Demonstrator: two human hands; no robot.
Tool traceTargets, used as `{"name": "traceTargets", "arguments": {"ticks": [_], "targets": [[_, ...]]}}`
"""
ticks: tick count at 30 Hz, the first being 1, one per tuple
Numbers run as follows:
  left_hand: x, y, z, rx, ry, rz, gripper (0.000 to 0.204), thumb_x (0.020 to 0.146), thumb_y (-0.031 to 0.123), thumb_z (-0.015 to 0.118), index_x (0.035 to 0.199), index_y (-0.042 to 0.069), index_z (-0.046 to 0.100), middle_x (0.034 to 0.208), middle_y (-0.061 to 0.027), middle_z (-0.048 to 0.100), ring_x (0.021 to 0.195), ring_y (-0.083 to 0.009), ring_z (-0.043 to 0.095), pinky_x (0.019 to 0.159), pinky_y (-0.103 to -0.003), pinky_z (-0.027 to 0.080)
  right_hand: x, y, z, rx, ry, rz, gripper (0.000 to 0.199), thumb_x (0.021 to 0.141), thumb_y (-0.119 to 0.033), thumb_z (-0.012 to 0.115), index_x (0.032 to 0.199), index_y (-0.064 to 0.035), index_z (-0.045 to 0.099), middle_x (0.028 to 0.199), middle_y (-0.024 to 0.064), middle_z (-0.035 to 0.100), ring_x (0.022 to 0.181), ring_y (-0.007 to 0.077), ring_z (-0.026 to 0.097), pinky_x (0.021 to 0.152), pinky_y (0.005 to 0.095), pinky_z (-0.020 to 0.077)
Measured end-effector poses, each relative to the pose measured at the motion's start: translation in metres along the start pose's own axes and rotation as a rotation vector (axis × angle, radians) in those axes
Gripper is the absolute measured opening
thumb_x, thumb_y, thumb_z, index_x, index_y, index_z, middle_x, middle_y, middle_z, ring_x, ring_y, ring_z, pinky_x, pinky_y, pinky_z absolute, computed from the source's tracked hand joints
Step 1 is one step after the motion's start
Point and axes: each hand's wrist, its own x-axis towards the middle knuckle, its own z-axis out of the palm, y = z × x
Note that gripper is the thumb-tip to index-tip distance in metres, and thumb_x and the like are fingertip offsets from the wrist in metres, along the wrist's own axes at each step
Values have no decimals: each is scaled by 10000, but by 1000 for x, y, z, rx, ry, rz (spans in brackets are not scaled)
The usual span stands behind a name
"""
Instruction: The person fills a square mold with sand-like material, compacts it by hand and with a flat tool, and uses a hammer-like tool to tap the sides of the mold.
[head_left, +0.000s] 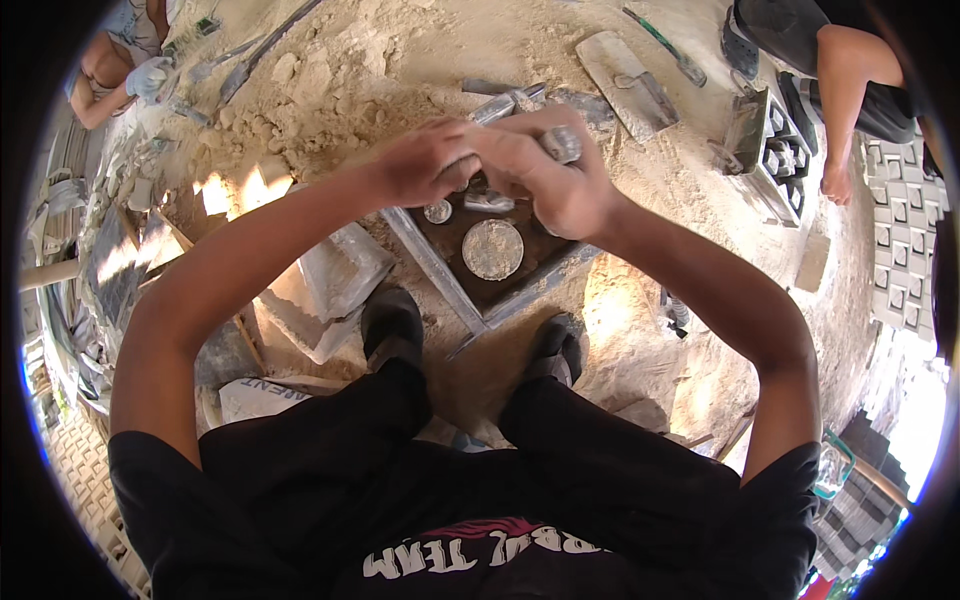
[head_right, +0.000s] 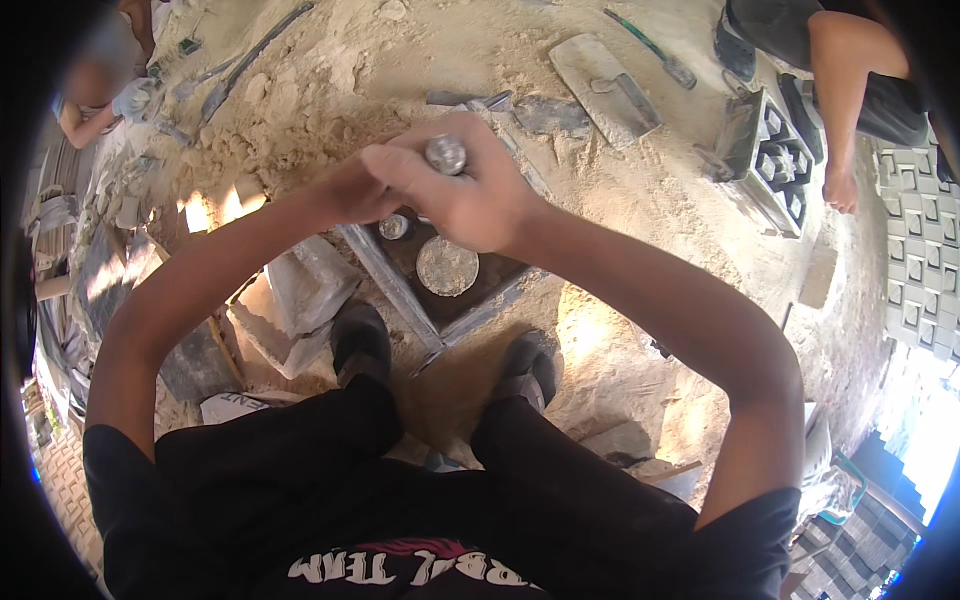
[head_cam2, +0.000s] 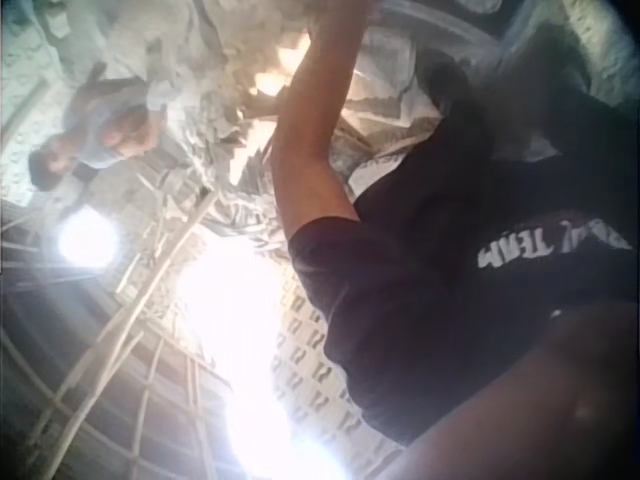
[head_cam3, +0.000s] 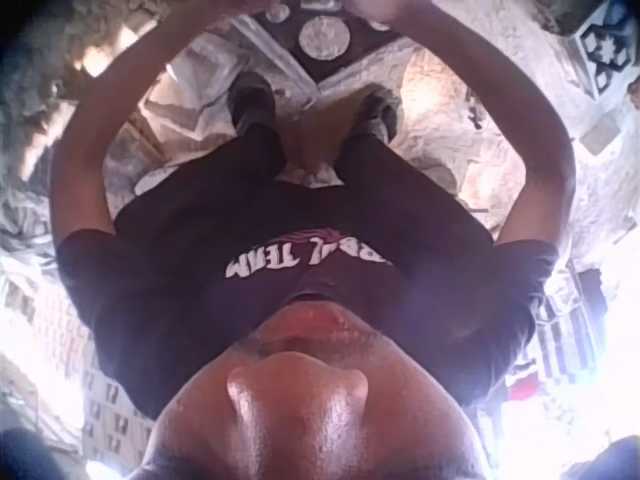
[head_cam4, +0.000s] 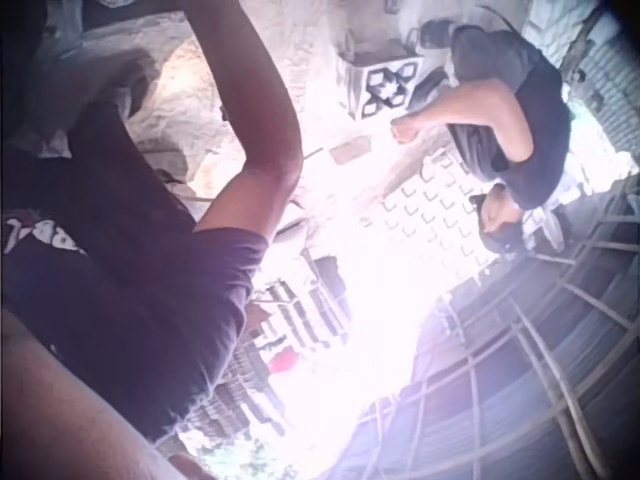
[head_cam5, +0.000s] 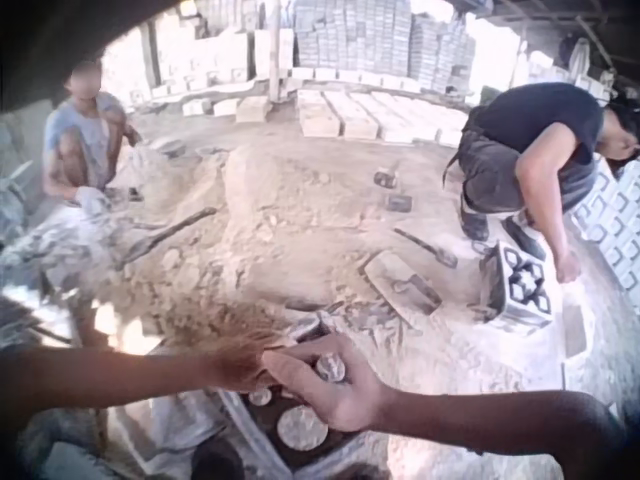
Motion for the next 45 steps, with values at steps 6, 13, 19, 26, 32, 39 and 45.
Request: {"name": "traceTargets", "arguments": {"ticks": [6, 13, 19, 26, 32, 39, 45], "targets": [[-28, 14, 4, 251, -27, 262, 222, 837, 141, 664, 1041, 70, 612, 1079, -87, 572, 1077, -278, 557, 960, -399, 442, -31, -11, 5, -184, 278, 144, 398, 999, -267, 541, 687, -32, 621, 559, -58, 467, 527, 20, 388, 460, 233, 304], [-24, 5, 8, -14, -70, 67, 263, 826, 117, 679, 1070, 48, 610, 1112, -87, 575, 1050, -293, 582, 906, -374, 484, -46, -18, -5, -176, 392, 54, 505, 1009, -318, 520, 557, -100, 472, 511, -56, 369, 481, 53, 312, 513, 247, 326], [-15, 12, -13, -1, -199, 28, 316, 811, 165, 700, 1098, 60, 618, 1117, -98, 613, 1032, -285, 604, 884, -374, 492, -55, -19, -8, -166, 483, 167, 510, 1055, -361, 393, 609, -115, 390, 597, -28, 310, 582, 90, 270, 576, 285, 287], [-4, 15, -12, -9, -153, -6, 323, 828, 217, 679, 1094, 43, 623, 1097, -120, 634, 999, -325, 620, 865, -397, 501, -72, -34, 37, -71, 333, 390, 484, 1039, -365, 437, 653, -73, 464, 627, -43, 351, 591, 64, 292, 540, 272, 284], [-5, 16, -15, 102, -238, -11, 318, 829, 216, 677, 1083, 33, 623, 1034, -132, 629, 940, -347, 627, 819, -424, 507, -95, -13, 49, -62, 280, 333, 523, 1011, -406, 496, 606, -76, 483, 595, -65, 391, 576, 23, 346, 506, 247, 291], [-9, 10, -17, 172, -227, 28, 315, 825, 234, 673, 1056, 27, 617, 982, -133, 620, 890, -347, 630, 781, -430, 510, -68, -58, 19, -23, 276, 202, 527, 1072, -322, 300, 598, -105, 383, 537, -14, 318, 502, 118, 263, 526, 310, 279], [-4, 12, -18, 167, -239, 46, 315, 833, 251, 660, 1053, 30, 611, 967, -131, 616, 881, -348, 629, 771, -431, 511, -73, -32, 17, -326, 346, 289, 543, 1023, -398, 475, 628, -26, 501, 638, -43, 443, 637, 33, 382, 523, 257, 312]]}}
